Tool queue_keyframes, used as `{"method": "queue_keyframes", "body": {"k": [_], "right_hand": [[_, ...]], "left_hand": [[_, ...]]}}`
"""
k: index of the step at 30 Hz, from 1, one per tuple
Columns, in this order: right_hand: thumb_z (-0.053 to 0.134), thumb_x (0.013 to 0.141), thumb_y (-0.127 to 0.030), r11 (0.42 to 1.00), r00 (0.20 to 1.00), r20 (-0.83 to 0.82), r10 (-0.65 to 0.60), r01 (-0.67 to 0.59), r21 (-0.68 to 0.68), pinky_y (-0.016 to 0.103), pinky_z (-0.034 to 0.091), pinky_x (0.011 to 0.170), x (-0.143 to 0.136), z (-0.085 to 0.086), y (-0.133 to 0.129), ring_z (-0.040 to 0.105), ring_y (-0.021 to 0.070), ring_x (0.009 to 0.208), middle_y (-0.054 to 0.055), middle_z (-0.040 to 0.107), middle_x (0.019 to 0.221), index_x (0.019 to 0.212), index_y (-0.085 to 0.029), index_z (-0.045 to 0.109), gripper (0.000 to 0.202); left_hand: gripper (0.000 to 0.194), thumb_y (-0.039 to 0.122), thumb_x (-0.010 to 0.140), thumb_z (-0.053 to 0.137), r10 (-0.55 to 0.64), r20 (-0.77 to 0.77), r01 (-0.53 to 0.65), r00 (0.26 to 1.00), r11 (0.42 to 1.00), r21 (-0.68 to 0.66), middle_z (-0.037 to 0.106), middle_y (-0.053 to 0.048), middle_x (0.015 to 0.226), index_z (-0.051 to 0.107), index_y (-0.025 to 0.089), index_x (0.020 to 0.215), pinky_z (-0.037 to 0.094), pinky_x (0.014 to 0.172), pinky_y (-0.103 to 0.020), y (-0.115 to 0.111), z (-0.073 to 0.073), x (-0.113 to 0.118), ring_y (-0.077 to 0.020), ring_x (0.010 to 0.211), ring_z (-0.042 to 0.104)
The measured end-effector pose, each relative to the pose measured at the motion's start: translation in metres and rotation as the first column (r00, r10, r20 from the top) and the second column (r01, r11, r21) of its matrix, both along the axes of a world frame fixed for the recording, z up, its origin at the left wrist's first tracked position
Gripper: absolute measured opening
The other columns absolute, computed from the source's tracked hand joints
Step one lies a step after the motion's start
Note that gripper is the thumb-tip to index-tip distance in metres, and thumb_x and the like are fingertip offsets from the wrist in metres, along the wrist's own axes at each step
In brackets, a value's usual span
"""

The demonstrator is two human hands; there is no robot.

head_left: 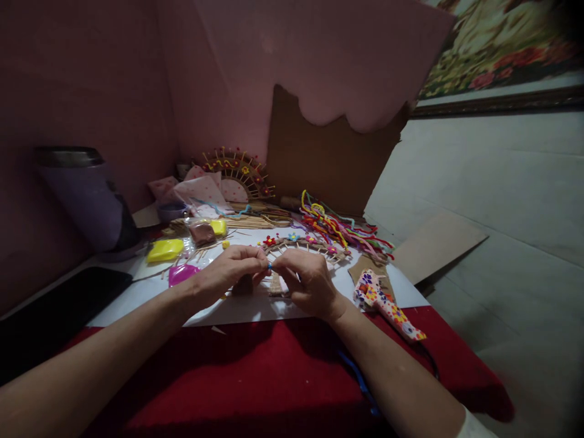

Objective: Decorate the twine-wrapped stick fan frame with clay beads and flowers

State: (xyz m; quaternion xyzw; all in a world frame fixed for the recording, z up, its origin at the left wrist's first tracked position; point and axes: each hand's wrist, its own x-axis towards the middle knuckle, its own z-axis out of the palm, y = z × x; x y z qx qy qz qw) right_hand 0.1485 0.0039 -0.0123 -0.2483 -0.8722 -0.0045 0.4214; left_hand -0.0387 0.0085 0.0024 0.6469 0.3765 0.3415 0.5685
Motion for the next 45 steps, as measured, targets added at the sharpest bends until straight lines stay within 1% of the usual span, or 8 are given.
{"method": "queue_keyframes", "body": {"k": [4,8,12,18,24,29,38,45], "right_hand": [[0.048,0.084,-0.013,1.000,1.000,0.006,-0.004,0.005,-0.012,0.026,0.043,0.066,0.000,0.000,-0.001,0.057,0.0143,0.068,0.003,0.064,0.074,0.081,-0.018,0.058,0.012],[0.048,0.085,-0.013,1.000,1.000,-0.011,0.000,0.000,0.000,0.026,0.042,0.067,0.000,0.001,-0.001,0.057,0.0139,0.068,0.004,0.065,0.075,0.081,-0.018,0.059,0.013],[0.047,0.085,-0.013,1.000,0.998,0.054,-0.016,0.015,0.020,0.025,0.041,0.065,-0.001,0.001,-0.003,0.056,0.0135,0.066,0.003,0.063,0.072,0.082,-0.018,0.060,0.014],[0.047,0.085,-0.013,0.999,0.993,0.110,-0.041,0.038,0.032,0.025,0.040,0.065,-0.002,0.000,-0.003,0.056,0.0135,0.068,0.002,0.061,0.073,0.083,-0.018,0.059,0.014],[0.048,0.083,-0.010,0.998,0.994,0.097,-0.054,0.052,0.026,0.026,0.041,0.067,-0.001,-0.002,-0.002,0.057,0.0142,0.070,0.002,0.063,0.075,0.083,-0.019,0.059,0.014],[0.047,0.082,-0.012,0.997,0.995,0.073,-0.062,0.059,0.043,0.026,0.041,0.066,-0.001,-0.003,-0.001,0.057,0.0147,0.068,0.003,0.063,0.073,0.081,-0.018,0.058,0.013],[0.046,0.084,-0.015,0.993,0.994,-0.005,-0.113,0.113,-0.012,0.025,0.040,0.063,-0.003,-0.001,-0.002,0.054,0.0135,0.064,0.002,0.061,0.070,0.076,-0.019,0.058,0.015],[0.046,0.084,-0.014,0.998,0.997,-0.030,-0.066,0.065,-0.008,0.025,0.041,0.063,-0.003,-0.001,-0.002,0.055,0.0137,0.065,0.002,0.062,0.071,0.078,-0.019,0.058,0.014]], "left_hand": [[0.020,0.033,0.074,0.058,0.051,-0.082,-0.049,0.995,0.998,0.030,0.051,0.003,0.053,0.054,0.016,0.064,0.030,0.050,-0.021,-0.003,0.004,0.002,-0.0092,0.051,0.042],[0.020,0.034,0.074,0.056,0.031,-0.110,-0.025,0.993,0.998,0.061,0.052,0.003,0.056,0.054,0.016,0.065,0.030,0.049,-0.021,-0.006,0.008,0.003,-0.0088,0.050,0.042],[0.023,0.035,0.075,0.053,0.032,-0.163,-0.025,0.986,0.999,0.043,0.049,0.005,0.050,0.051,0.017,0.062,0.026,0.044,-0.020,-0.007,0.007,0.002,-0.0071,0.043,0.037],[0.021,0.029,0.073,0.053,0.041,-0.200,-0.032,0.979,0.998,0.047,0.047,0.005,0.047,0.051,0.016,0.058,0.024,0.042,-0.019,-0.006,0.005,0.002,-0.0060,0.041,0.036],[0.021,0.032,0.074,0.054,0.027,-0.172,-0.024,0.985,1.000,0.018,0.047,0.006,0.047,0.051,0.016,0.060,0.023,0.040,-0.018,-0.006,0.006,0.003,-0.0054,0.039,0.035],[0.023,0.036,0.072,0.060,0.068,-0.118,-0.065,0.991,0.997,0.030,0.051,0.004,0.052,0.052,0.016,0.063,0.028,0.041,-0.019,-0.004,0.004,0.001,-0.0066,0.042,0.042],[0.026,0.040,0.071,0.062,0.026,-0.060,-0.025,0.998,1.000,0.018,0.049,0.006,0.052,0.053,0.016,0.069,0.029,0.040,-0.018,-0.007,0.012,0.002,-0.0064,0.043,0.043],[0.026,0.040,0.070,0.063,0.050,-0.075,-0.051,0.996,0.999,-0.004,0.051,0.006,0.051,0.053,0.016,0.069,0.029,0.040,-0.018,-0.007,0.011,0.003,-0.0068,0.041,0.044]]}}
